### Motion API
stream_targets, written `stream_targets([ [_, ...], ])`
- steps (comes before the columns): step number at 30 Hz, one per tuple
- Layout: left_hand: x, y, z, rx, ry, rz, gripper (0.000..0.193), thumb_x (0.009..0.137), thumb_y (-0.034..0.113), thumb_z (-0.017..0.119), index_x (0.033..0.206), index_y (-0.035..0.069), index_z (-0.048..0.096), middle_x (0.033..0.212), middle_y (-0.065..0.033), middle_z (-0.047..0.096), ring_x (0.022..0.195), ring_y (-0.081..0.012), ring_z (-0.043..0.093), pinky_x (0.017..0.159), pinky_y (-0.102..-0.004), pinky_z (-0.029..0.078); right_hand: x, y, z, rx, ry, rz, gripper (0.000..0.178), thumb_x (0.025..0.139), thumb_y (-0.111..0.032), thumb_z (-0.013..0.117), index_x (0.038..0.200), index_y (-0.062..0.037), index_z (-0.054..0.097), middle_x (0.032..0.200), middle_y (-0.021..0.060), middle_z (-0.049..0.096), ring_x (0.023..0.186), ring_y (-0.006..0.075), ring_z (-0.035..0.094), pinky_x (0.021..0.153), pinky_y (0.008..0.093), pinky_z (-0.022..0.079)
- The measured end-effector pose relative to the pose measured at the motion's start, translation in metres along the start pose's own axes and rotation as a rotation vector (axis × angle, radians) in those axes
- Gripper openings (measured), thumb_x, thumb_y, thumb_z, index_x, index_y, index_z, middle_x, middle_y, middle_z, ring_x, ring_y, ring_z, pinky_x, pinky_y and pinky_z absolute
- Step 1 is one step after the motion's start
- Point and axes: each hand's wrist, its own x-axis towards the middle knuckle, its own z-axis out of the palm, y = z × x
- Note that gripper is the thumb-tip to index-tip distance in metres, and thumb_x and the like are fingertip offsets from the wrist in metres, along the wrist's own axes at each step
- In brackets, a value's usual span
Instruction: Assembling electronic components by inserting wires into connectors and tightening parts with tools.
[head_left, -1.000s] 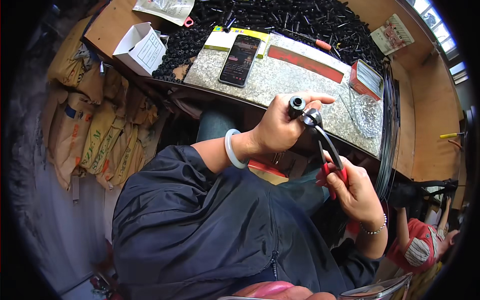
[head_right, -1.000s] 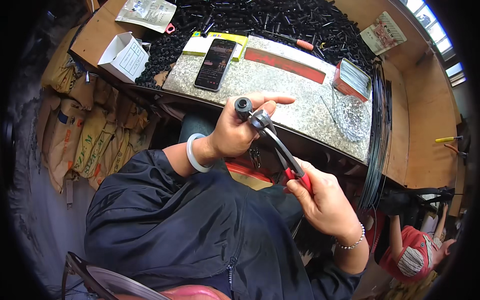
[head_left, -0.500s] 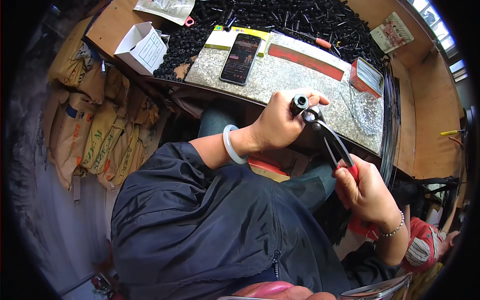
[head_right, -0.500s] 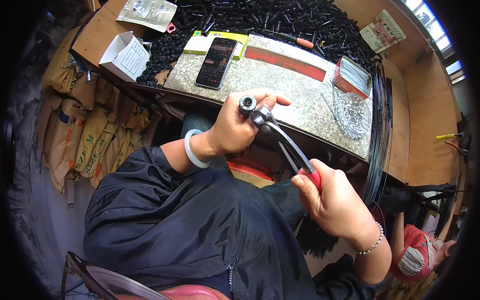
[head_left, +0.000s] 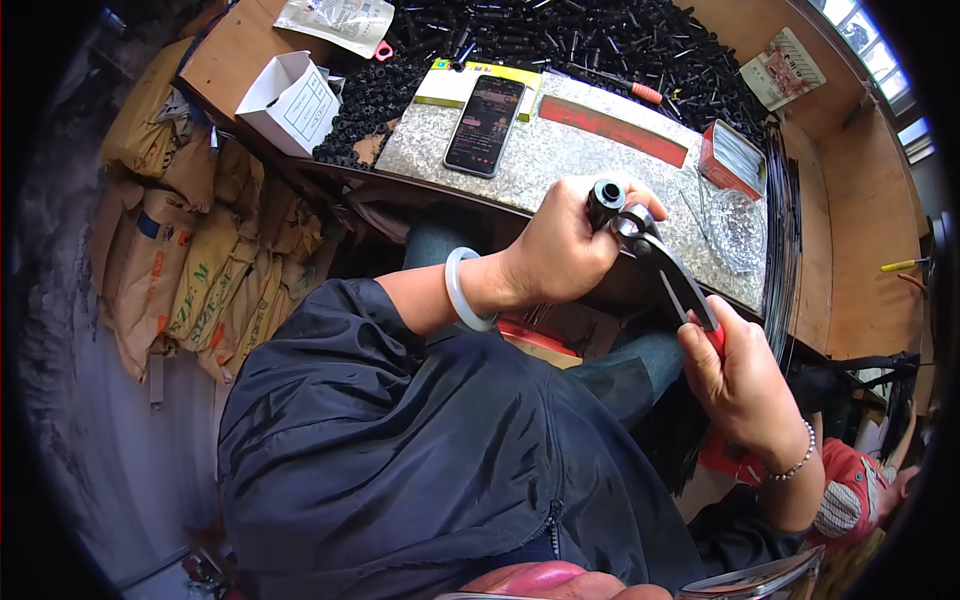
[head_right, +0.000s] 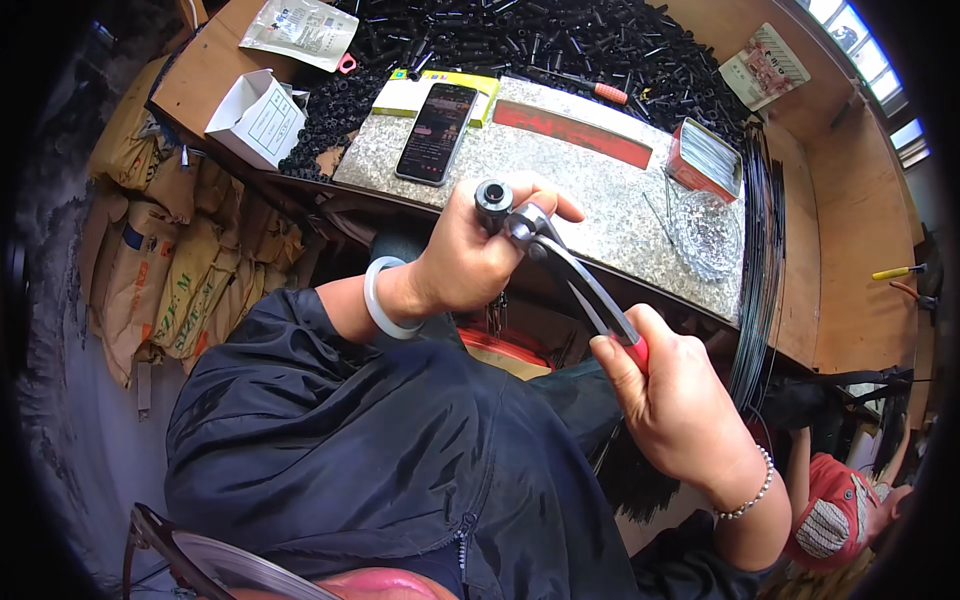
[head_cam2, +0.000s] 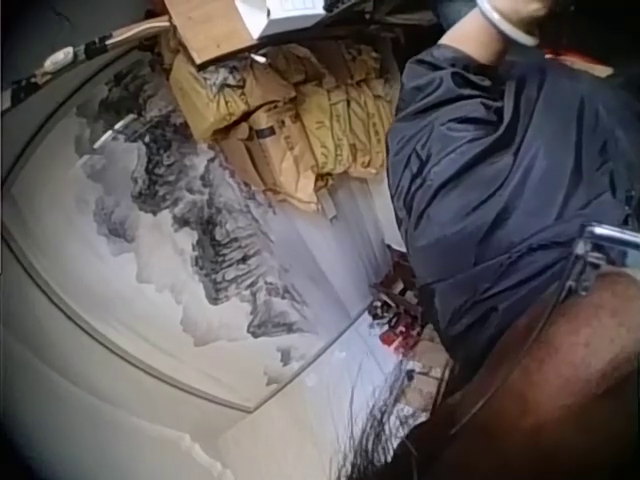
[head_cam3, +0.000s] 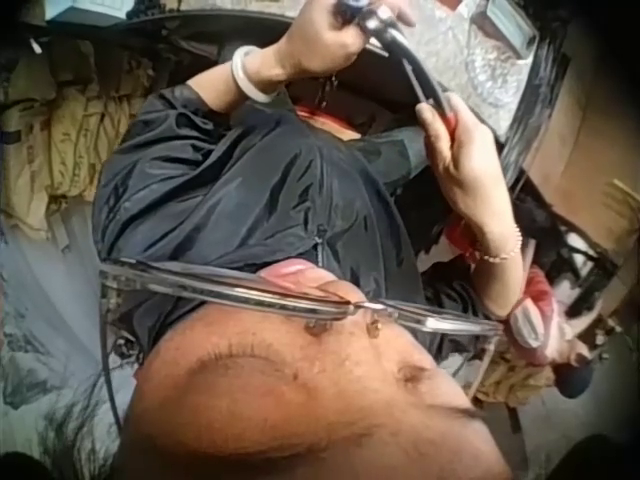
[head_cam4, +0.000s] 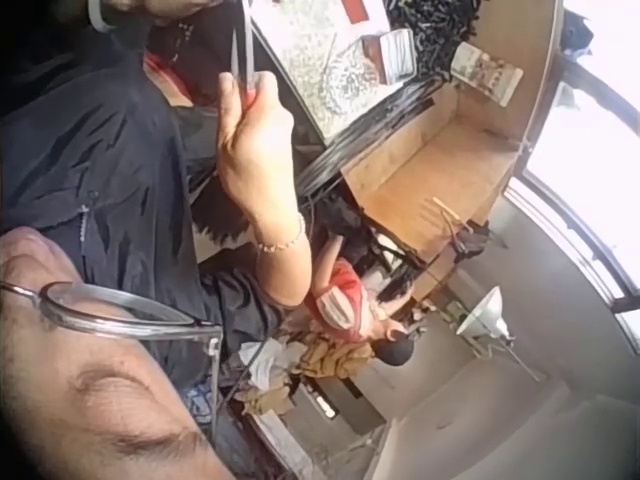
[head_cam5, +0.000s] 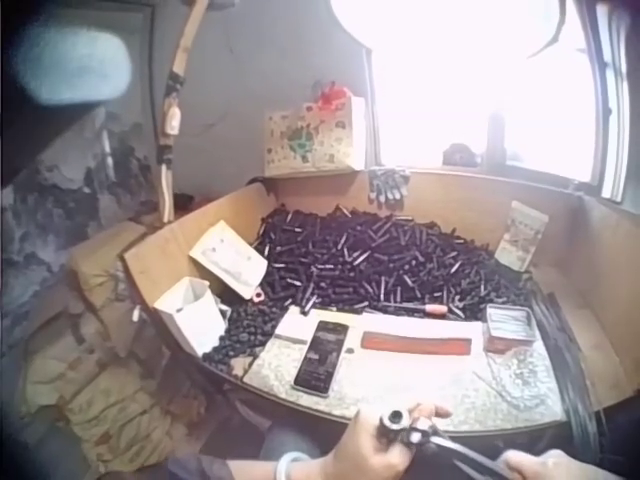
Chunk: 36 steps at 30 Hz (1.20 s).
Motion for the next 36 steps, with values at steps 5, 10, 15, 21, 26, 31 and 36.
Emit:
stream_targets([
  [5,0.005,0.010,-0.006,-0.005,-0.134,-0.009,0.025,0.096,0.017,0.049,0.106,0.000,0.065,0.059,0.0072,0.049,0.055,0.0001,0.040,0.048,-0.0200,0.030,-0.004,-0.006,-0.005,0.006,0.014,-0.012,0.018,0.091,-0.014,0.057,0.089,0.0012,0.048,0.055,0.0167,0.047,0.047,0.0313,0.043,0.047,0.0335,0.037],
  [10,0.010,0.018,-0.012,-0.284,-0.232,-0.213,0.039,0.096,0.017,0.050,0.131,0.002,0.048,0.051,0.0102,0.042,0.043,0.0011,0.036,0.042,-0.0179,0.026,0.015,0.054,0.006,0.141,0.196,0.036,0.021,0.094,-0.017,0.051,0.107,0.0004,0.048,0.076,0.0125,0.052,0.067,0.0257,0.052,0.065,0.0317,0.043],
  [15,-0.013,-0.012,0.004,-0.221,-0.240,-0.206,0.047,0.092,0.018,0.056,0.132,-0.003,0.042,0.056,0.0066,0.045,0.048,-0.0010,0.043,0.049,-0.0179,0.036,0.067,0.147,0.053,-0.316,0.544,-0.132,0.036,0.093,-0.015,0.051,0.124,0.0021,0.043,0.107,0.0226,0.055,0.100,0.0361,0.056,0.087,0.0384,0.044],
  [21,-0.134,-0.150,0.035,0.151,-0.176,-0.170,0.035,0.088,0.020,0.063,0.110,-0.004,0.049,0.082,-0.0134,0.059,0.076,-0.0220,0.060,0.075,-0.0324,0.047,0.097,0.160,0.071,-0.769,0.749,-0.111,0.037,0.086,-0.019,0.061,0.118,-0.0035,0.051,0.112,0.0170,0.054,0.099,0.0307,0.054,0.081,0.0372,0.045],
  [26,-0.102,-0.123,0.029,0.113,-0.037,-0.077,0.026,0.088,0.017,0.060,0.103,-0.003,0.051,0.078,-0.0151,0.059,0.071,-0.0279,0.061,0.068,-0.0344,0.047,0.069,0.099,0.070,-0.348,0.865,-0.510,0.013,0.082,-0.013,0.064,0.090,-0.0030,0.060,0.087,0.0099,0.063,0.080,0.0281,0.056,0.075,0.0356,0.043],
  [31,-0.036,-0.025,-0.052,0.470,0.177,0.047,0.052,0.089,0.019,0.058,0.131,-0.006,0.040,0.110,-0.0298,0.058,0.101,-0.0432,0.059,0.086,-0.0400,0.047,-0.005,0.003,0.066,-0.099,0.813,-0.967,0.042,0.082,-0.050,0.059,0.076,-0.0091,0.060,0.067,0.0005,0.059,0.060,0.0201,0.051,0.058,0.0345,0.039],
  [36,-0.087,-0.015,-0.141,0.645,0.373,-0.055,0.042,0.090,0.013,0.058,0.127,0.000,0.043,0.094,-0.0151,0.065,0.078,-0.0237,0.065,0.071,-0.0318,0.049,-0.007,-0.032,0.068,0.134,0.567,-1.112,0.025,0.079,-0.027,0.053,0.085,-0.0043,0.061,0.071,0.0105,0.063,0.065,0.0202,0.053,0.064,0.0421,0.039],
])
